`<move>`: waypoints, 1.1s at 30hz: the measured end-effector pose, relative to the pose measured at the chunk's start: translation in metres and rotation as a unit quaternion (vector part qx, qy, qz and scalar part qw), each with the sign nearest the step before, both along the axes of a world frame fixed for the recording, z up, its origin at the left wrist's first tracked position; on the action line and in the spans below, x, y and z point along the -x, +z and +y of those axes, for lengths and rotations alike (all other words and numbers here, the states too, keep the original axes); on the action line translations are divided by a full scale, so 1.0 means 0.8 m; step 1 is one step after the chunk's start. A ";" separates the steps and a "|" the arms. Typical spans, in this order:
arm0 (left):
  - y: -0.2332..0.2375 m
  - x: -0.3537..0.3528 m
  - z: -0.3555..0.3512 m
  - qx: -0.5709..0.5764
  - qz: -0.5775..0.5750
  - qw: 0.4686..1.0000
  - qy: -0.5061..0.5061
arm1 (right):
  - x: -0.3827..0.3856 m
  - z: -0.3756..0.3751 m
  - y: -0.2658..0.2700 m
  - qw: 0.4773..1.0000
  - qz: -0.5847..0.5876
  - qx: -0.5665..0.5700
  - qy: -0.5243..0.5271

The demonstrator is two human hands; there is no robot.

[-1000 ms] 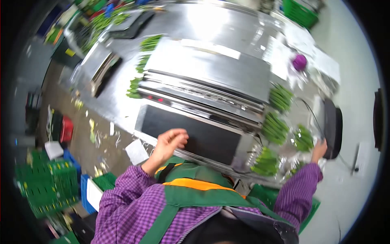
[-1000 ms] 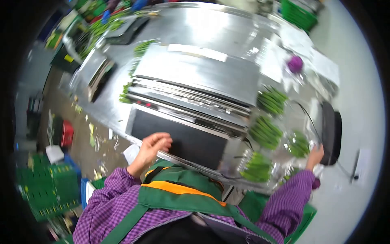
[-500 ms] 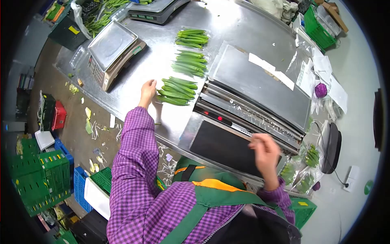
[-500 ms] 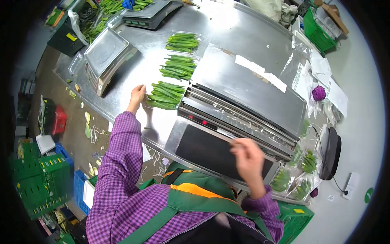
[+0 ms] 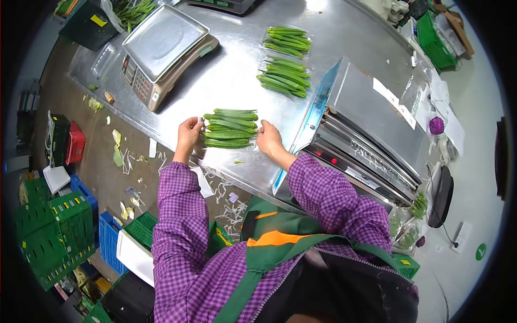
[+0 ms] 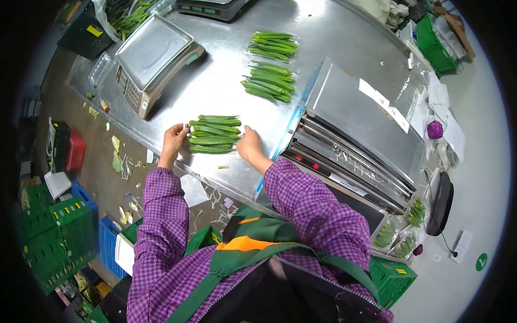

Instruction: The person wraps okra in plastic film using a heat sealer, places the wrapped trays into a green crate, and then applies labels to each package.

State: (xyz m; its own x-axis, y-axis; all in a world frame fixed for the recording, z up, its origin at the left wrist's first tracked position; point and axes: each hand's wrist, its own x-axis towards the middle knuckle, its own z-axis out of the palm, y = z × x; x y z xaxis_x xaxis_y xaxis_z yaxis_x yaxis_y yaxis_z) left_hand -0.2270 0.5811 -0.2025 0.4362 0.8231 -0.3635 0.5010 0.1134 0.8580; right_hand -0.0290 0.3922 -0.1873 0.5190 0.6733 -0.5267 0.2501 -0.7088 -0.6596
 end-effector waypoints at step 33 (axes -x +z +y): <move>0.202 -0.416 -0.328 -0.083 -0.129 0.906 -0.396 | -0.311 -0.486 0.181 0.904 -0.293 -0.190 -0.245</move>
State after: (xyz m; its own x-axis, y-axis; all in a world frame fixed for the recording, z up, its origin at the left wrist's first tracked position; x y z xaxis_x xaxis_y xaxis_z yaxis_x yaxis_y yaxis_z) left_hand 0.1058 0.3190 -0.0410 0.9660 0.2498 -0.0661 0.1502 -0.3349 0.9302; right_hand 0.2198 0.0032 -0.0428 0.9195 0.3607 0.1564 0.3522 -0.5792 -0.7351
